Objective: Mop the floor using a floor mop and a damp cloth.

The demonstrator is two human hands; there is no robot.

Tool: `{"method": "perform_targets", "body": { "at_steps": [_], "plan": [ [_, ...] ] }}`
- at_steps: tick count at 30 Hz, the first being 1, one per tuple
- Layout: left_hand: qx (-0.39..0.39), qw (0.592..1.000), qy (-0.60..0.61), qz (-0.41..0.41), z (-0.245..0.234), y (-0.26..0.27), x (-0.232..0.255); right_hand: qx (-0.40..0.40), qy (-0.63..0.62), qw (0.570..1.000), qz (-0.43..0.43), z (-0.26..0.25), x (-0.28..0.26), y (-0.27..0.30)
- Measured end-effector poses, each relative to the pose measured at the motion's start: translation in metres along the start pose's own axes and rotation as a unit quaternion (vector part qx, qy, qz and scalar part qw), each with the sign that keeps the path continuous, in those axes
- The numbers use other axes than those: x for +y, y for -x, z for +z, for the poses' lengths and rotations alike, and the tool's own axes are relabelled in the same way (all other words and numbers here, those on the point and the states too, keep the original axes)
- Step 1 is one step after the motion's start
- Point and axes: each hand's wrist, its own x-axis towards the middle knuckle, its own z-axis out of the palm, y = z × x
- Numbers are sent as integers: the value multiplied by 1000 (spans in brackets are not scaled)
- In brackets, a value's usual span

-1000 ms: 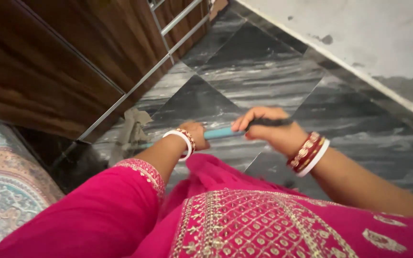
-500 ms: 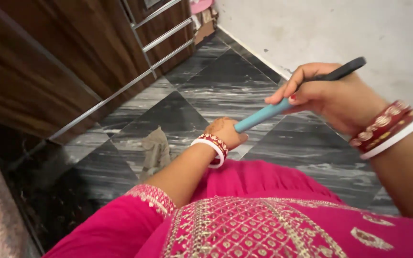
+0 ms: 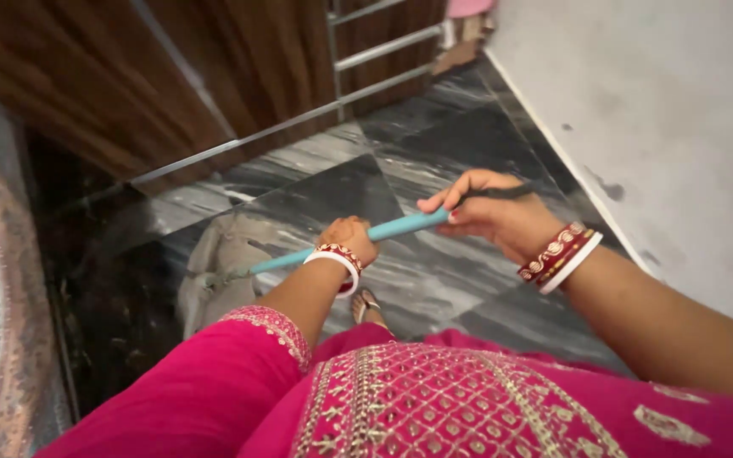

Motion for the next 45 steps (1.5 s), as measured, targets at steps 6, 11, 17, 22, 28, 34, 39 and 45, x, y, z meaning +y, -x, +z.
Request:
{"method": "perform_targets", "body": {
  "at_steps": [6,11,17,22,28,34,39,45],
  "plan": [
    [-48,991,-20,-126,-36,-56,-87,-94,80,992,27,6,9,-140],
    [-42,981,13,-190,-55,-89,-123,-131,123,984,-12,7,-9,-207],
    [-20,973,22,-229,-79,-110,-120,-160,80,983,33,1,-42,-240],
    [63,973,-16,-223,-51,-155,-122,-178,112,977,-12,-31,-73,-258],
    [100,974,5,-203,-106,-259,17,-104,95,990,-3,-170,-158,-281],
    [27,989,86,-118,-201,-342,179,-40,209,975,-60,-307,-284,-275],
    [104,986,94,-93,-205,-405,205,-15,217,971,-97,-332,-315,-296],
    [143,971,101,-162,-207,-395,132,-145,108,976,-121,-290,-279,-358]
  ]
}}
